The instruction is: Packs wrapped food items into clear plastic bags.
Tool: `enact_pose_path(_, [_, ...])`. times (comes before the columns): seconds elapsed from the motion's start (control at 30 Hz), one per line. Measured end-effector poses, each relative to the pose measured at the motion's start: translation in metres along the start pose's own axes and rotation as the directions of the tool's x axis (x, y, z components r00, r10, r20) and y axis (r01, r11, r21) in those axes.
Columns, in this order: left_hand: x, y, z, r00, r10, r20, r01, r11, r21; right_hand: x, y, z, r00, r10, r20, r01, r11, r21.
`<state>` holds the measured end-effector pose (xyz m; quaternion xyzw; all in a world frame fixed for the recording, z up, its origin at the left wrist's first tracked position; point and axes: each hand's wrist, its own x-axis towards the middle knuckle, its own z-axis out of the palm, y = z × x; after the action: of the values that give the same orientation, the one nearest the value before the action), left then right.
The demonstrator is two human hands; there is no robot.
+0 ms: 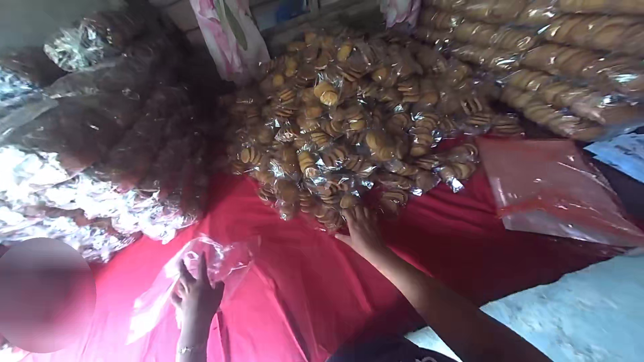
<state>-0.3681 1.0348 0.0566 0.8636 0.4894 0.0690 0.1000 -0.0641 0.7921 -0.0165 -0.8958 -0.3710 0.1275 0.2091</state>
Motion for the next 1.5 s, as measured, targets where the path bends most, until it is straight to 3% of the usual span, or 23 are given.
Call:
enact_pose_path(0.07, [0.015,0.059,-0.009,0.915,0.257,-0.311,-0.287,0.956,-0.056,0.003,0.013,0.006,0.992,0.092,-0.086,-0.096,0.994,-0.047])
enact_pose_path(0.13, [0.025,0.132,0.006,0.743,0.556,-0.372,-0.628,0.771,-0.104,0.007,0.022,0.007,0.981,0.126,-0.149,-0.133,0.99,-0.037])
enact_pose_path(0.2, [0.046,0.191,0.05,0.464,0.852,-0.243,-0.886,0.441,-0.143,0.004,0.026,-0.004,0.961,0.135,-0.242,-0.138,0.99,0.003])
enact_pose_path(0.23, [0.058,0.215,0.072,0.324,0.937,-0.128,-0.943,0.308,-0.129,-0.003,0.029,-0.01,0.942,0.117,-0.313,-0.113,0.993,0.031])
enact_pose_path(0.27, [0.07,0.235,0.088,0.258,0.965,0.04,-0.959,0.261,-0.111,-0.013,0.033,-0.019,0.926,0.113,-0.361,-0.088,0.992,0.086])
enact_pose_path(0.33, [0.096,0.265,0.108,0.268,0.914,0.304,-0.949,0.305,-0.079,-0.039,0.039,-0.045,0.944,0.204,-0.259,-0.099,0.924,0.368])
enact_pose_path(0.4, [0.122,0.275,0.121,0.288,0.907,0.308,-0.93,0.341,-0.136,-0.061,0.046,-0.063,0.954,0.292,-0.072,-0.167,0.714,0.68])
enact_pose_path(0.43, [0.131,0.276,0.127,0.281,0.918,0.279,-0.931,0.332,-0.155,-0.069,0.05,-0.069,0.945,0.324,0.044,-0.253,0.638,0.728])
enact_pose_path(0.53, [0.137,0.272,0.14,0.263,0.961,0.089,-0.945,0.275,-0.175,-0.084,0.069,-0.066,0.937,0.301,0.178,-0.344,0.7,0.626])
enact_pose_path(0.57, [0.132,0.267,0.134,0.302,0.953,0.022,-0.925,0.298,-0.236,-0.087,0.073,-0.064,0.947,0.261,0.186,-0.318,0.692,0.648])
enact_pose_path(0.6, [0.124,0.26,0.119,0.385,0.923,0.022,-0.864,0.369,-0.343,-0.088,0.075,-0.062,0.958,0.223,0.178,-0.283,0.664,0.692])
enact_pose_path(0.67, [0.105,0.238,0.079,0.512,0.834,0.205,-0.637,0.529,-0.561,-0.085,0.079,-0.057,0.975,0.163,0.148,-0.22,0.735,0.641])
enact_pose_path(0.73, [0.092,0.208,0.047,0.466,0.788,0.402,-0.493,0.608,-0.622,-0.077,0.078,-0.055,0.982,0.078,0.174,-0.16,0.834,0.528])
enact_pose_path(0.8, [0.064,0.188,0.031,0.486,0.764,0.424,-0.602,0.645,-0.471,-0.073,0.07,-0.051,0.98,-0.016,0.198,-0.099,0.824,0.557])
enact_pose_path(0.83, [0.048,0.181,0.03,0.491,0.767,0.412,-0.684,0.633,-0.363,-0.069,0.068,-0.052,0.974,-0.028,0.223,-0.105,0.82,0.563])
enact_pose_path(0.87, [0.033,0.175,0.032,0.443,0.817,0.37,-0.76,0.561,-0.328,-0.062,0.065,-0.053,0.971,-0.026,0.237,-0.108,0.838,0.535])
enact_pose_path(0.93, [0.015,0.166,0.045,0.272,0.926,0.262,-0.814,0.367,-0.45,-0.048,0.055,-0.055,0.974,-0.024,0.224,-0.092,0.865,0.493])
enact_pose_path(1.0, [-0.001,0.163,0.069,0.2,0.974,0.102,-0.855,0.225,-0.467,-0.035,0.04,-0.054,0.98,-0.065,0.186,-0.041,0.857,0.514])
enact_pose_path(1.07, [-0.02,0.162,0.09,0.227,0.974,-0.015,-0.898,0.203,-0.39,-0.027,0.026,-0.046,0.975,-0.141,0.171,0.027,0.842,0.539])
enact_pose_path(1.2, [-0.055,0.149,0.129,0.335,0.921,-0.196,-0.913,0.266,-0.309,-0.037,0.009,-0.02,0.865,-0.313,0.394,0.037,0.82,0.571])
enact_pose_path(1.3, [-0.077,0.133,0.149,0.434,0.86,-0.271,-0.886,0.351,-0.304,-0.071,0.038,0.004,0.824,-0.502,0.261,0.155,0.644,0.75])
enact_pose_path(1.37, [-0.088,0.134,0.155,0.469,0.81,-0.351,-0.879,0.388,-0.278,-0.099,0.047,0.02,0.839,-0.531,0.118,0.238,0.553,0.798])
enact_pose_path(1.5, [-0.108,0.161,0.15,0.531,0.755,-0.385,-0.804,0.306,-0.51,-0.137,0.037,0.049,0.907,-0.392,-0.157,0.393,0.649,0.651])
